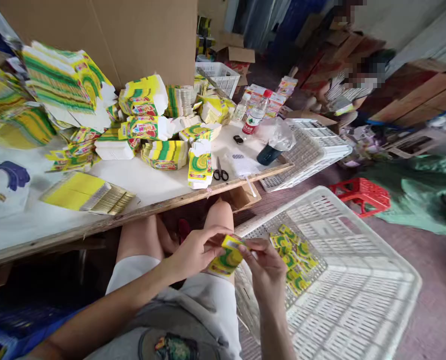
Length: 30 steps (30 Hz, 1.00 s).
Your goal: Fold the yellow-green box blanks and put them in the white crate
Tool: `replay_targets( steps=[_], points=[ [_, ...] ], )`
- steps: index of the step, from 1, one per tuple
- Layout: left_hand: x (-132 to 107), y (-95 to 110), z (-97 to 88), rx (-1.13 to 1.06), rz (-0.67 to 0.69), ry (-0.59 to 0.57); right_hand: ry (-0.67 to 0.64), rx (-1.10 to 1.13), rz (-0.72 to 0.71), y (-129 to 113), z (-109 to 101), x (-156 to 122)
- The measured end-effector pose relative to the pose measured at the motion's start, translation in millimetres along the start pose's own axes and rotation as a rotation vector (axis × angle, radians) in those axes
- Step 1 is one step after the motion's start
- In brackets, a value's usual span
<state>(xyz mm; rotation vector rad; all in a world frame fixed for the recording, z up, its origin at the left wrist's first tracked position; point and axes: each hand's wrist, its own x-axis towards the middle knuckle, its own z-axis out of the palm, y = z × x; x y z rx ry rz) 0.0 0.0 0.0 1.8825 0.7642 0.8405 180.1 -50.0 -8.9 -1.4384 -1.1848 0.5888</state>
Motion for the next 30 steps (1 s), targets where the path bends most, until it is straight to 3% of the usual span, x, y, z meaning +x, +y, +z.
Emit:
replay_targets(
  steps=[2,4,7,11,15,18,20,22,24,25,28,30],
  points=[
    [23.2,-7.6,-26.2,0.239,0.066,0.196,0.195,-0.268,-0.104,3.4,-24.4,6.8],
    [45.3,-19.0,-53.0,0.441,0.109,0.327,0.286,-0.438,-0.156,5.6,-41.1,11.4],
    [72.0,-43.2,-88.8,0.637,0.1,0.328,0.219,-0.433,-0.095,6.3,-44.0,11.2],
    [84.1,-67.0,-112.4,0.649,0.135,0.331,0.087,-0.224,0.11,4.4,-17.7,3.2],
    [69.1,-58.7,-105.8,0.648,0.229,0.462,-0.007,0.037,0.249,-4.4,15.4,-0.4],
    [42.3,-39.2,-84.2,0.628,0.463,0.521,-0.042,0.346,0.308,-14.7,36.7,2.5],
    [19.2,-28.5,-64.8,0.628,0.659,0.417,-0.031,0.557,0.361,-19.5,46.5,5.8],
    [-4.3,-23.0,-45.5,0.612,0.73,0.184,-0.03,0.672,0.419,-20.9,51.2,8.3],
    [-23.5,-21.9,-29.9,0.506,0.668,0.051,-0.043,0.688,0.45,-19.2,51.4,8.3],
    [-30.1,-22.0,-24.3,0.405,0.591,0.065,-0.058,0.676,0.457,-17.8,50.8,6.9],
    [-35.1,-19.9,-16.8,-0.104,0.203,0.308,-0.078,0.676,0.467,-15.2,51.3,-1.3],
    [-28.7,-16.0,-17.8,-0.549,-0.071,0.35,-0.118,0.708,0.486,-16.2,55.6,-8.1]
  ],
)
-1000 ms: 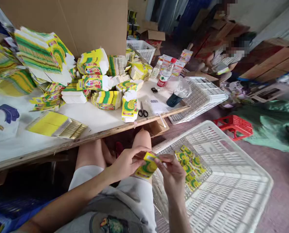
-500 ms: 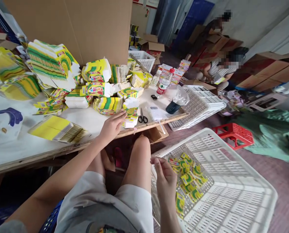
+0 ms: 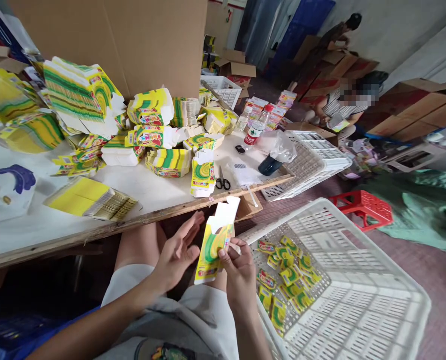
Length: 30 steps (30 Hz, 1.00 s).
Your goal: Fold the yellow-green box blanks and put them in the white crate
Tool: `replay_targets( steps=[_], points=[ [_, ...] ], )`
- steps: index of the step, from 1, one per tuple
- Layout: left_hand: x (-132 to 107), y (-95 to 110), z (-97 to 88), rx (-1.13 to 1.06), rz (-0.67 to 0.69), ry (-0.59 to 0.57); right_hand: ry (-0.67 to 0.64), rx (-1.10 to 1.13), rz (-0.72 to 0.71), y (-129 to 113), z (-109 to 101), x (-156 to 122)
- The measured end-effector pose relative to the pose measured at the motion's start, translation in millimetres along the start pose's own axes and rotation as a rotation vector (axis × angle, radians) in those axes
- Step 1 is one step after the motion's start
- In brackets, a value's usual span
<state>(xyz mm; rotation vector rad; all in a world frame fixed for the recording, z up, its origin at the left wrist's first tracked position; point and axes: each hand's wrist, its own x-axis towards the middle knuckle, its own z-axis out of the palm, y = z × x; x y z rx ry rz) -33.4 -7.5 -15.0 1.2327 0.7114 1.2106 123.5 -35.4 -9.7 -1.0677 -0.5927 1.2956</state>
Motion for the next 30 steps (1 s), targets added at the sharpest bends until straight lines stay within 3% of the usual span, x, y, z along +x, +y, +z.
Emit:
replay_targets(
  steps=[2,4,9,16,20,26,30],
  points=[
    [7.9,4.3,2.4,-0.32,-0.256,-0.078,-0.05,0.014,0.033,4.4,5.8,-4.1],
    [12.8,6.6,2.9,-0.463,-0.369,-0.179,-0.058,0.0,0.037,7.0,10.8,-6.4],
    [10.6,5.5,0.7,-0.383,-0.339,-0.16,-0.027,-0.147,-0.031,5.2,11.9,-8.0],
    [9.0,7.1,8.6,-0.105,-0.348,0.081,-0.015,-0.347,-0.046,3.0,12.7,-11.3],
    [8.5,5.5,10.5,0.082,-0.314,0.154,-0.036,-0.431,-0.042,8.7,11.2,-12.3],
    [3.2,0.5,5.0,0.104,-0.289,0.106,0.05,-0.534,-0.182,8.6,3.6,-8.7],
    [2.8,10.9,-6.5,0.098,-0.322,-0.069,-0.08,-0.476,-0.231,-2.1,-3.9,-5.4]
  ],
)
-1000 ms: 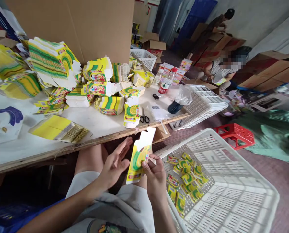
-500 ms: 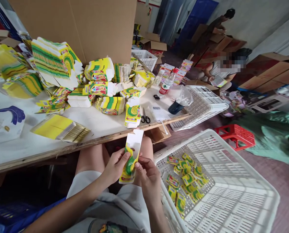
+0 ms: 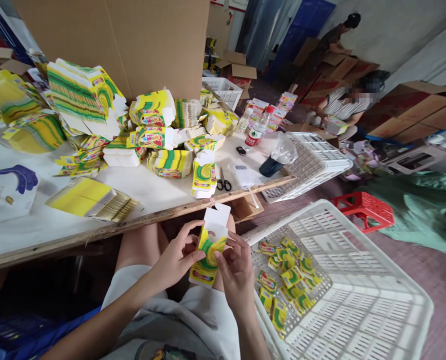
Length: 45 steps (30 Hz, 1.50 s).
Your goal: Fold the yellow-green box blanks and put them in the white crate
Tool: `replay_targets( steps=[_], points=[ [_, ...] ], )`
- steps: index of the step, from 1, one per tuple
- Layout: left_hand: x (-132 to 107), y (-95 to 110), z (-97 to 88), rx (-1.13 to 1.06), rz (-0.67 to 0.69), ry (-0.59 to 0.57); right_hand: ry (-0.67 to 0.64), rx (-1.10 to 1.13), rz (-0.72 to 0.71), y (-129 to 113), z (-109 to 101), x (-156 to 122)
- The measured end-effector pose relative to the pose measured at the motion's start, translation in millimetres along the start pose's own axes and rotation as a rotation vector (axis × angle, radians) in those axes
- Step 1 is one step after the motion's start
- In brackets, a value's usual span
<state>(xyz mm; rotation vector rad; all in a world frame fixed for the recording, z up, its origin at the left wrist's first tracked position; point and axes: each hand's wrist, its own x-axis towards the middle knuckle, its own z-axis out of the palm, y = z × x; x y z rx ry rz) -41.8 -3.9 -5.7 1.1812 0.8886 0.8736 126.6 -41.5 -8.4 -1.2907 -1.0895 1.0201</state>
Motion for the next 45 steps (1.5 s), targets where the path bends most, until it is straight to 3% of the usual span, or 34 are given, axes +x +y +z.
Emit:
replay_targets(
  steps=[5,8,11,14,16,18,20,23,28,33,38,41,45],
  points=[
    [-2.6,9.9,-12.2,-0.124,-0.093,-0.196,-0.218,0.014,0.059,-6.3,-17.3,5.1],
    [-4.0,5.1,-11.3,-0.207,-0.122,-0.254,-0.263,-0.025,0.06,-10.0,-19.0,7.2],
    [-5.6,0.5,-8.1,-0.216,-0.112,-0.205,-0.196,-0.02,0.009,-11.2,-14.5,7.4],
    [-5.6,0.0,-7.3,-0.188,-0.088,-0.234,-0.131,0.007,-0.011,-10.3,-12.4,7.1],
    [-4.7,-0.2,-8.2,-0.11,-0.066,-0.233,-0.135,-0.067,-0.067,-10.6,-15.1,8.2],
    [-3.6,-1.4,-8.9,-0.012,-0.04,-0.156,-0.152,-0.162,-0.135,-11.7,-19.4,10.4],
    [-3.0,-2.8,-8.2,0.06,-0.017,-0.087,-0.197,-0.218,-0.116,-12.5,-22.0,12.9],
    [-3.2,-2.7,-5.0,0.143,0.009,-0.079,-0.238,-0.302,0.002,-9.2,-18.7,15.0],
    [-4.3,-2.1,-4.0,0.151,0.001,-0.119,-0.084,-0.447,-0.056,0.2,-7.3,13.9],
    [-4.4,-4.2,-6.4,0.152,0.015,-0.105,-0.17,-0.428,-0.024,-1.2,-3.1,12.6],
    [-0.7,-1.8,-7.1,0.194,0.034,-0.091,-0.1,-0.43,0.0,1.9,-1.5,13.1],
    [0.9,-2.5,-9.0,0.145,0.011,-0.062,-0.161,-0.375,-0.027,1.6,-5.0,14.3],
    [-0.3,-2.3,1.5,0.101,-0.012,-0.081,-0.164,-0.243,-0.032,0.8,-14.6,12.8]
  ],
)
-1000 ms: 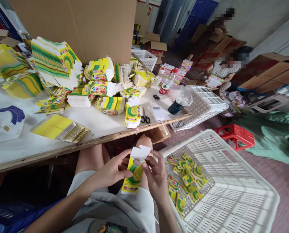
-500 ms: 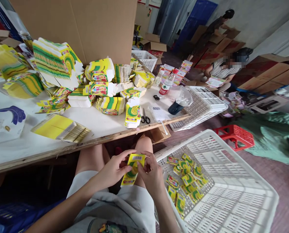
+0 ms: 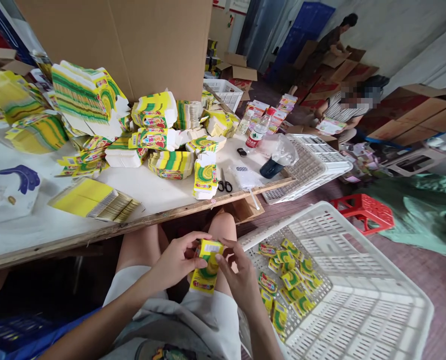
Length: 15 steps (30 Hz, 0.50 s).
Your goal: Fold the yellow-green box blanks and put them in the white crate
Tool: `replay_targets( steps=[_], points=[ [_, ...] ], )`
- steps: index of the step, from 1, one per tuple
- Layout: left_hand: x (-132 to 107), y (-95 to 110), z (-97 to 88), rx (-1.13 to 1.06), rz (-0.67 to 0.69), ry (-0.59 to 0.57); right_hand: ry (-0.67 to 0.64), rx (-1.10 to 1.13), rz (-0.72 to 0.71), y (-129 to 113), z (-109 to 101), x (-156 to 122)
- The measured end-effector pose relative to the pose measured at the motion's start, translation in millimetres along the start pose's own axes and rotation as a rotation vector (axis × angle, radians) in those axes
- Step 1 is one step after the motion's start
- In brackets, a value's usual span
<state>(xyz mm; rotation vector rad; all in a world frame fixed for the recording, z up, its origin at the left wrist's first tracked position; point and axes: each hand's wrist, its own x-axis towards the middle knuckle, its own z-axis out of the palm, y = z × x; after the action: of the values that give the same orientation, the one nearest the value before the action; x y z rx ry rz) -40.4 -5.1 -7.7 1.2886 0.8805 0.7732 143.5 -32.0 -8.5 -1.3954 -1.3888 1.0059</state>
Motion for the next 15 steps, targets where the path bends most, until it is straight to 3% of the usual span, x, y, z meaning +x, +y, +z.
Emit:
replay_targets(
  steps=[3,5,7,8,10,15],
  points=[
    [11.1,9.5,8.1,0.16,0.165,-0.002,0.195,-0.011,-0.023,-0.1,-18.9,-4.4],
    [30.1,19.2,1.7,0.382,0.376,0.11,0.412,-0.3,-0.102,-2.9,-38.3,-6.8],
    [56.7,27.9,-15.8,0.652,0.554,0.295,0.538,-0.524,-0.132,-6.7,-55.6,-8.5],
    [70.8,30.7,-26.9,0.769,0.591,0.364,0.538,-0.559,-0.131,-8.1,-60.7,-9.2],
    [95.9,32.0,-48.5,0.956,0.574,0.395,0.452,-0.511,-0.105,-9.0,-61.3,-10.3],
    [120.1,19.1,-74.8,1.033,0.607,0.366,0.254,-0.201,0.065,-2.9,-27.0,-6.4]
  ],
)
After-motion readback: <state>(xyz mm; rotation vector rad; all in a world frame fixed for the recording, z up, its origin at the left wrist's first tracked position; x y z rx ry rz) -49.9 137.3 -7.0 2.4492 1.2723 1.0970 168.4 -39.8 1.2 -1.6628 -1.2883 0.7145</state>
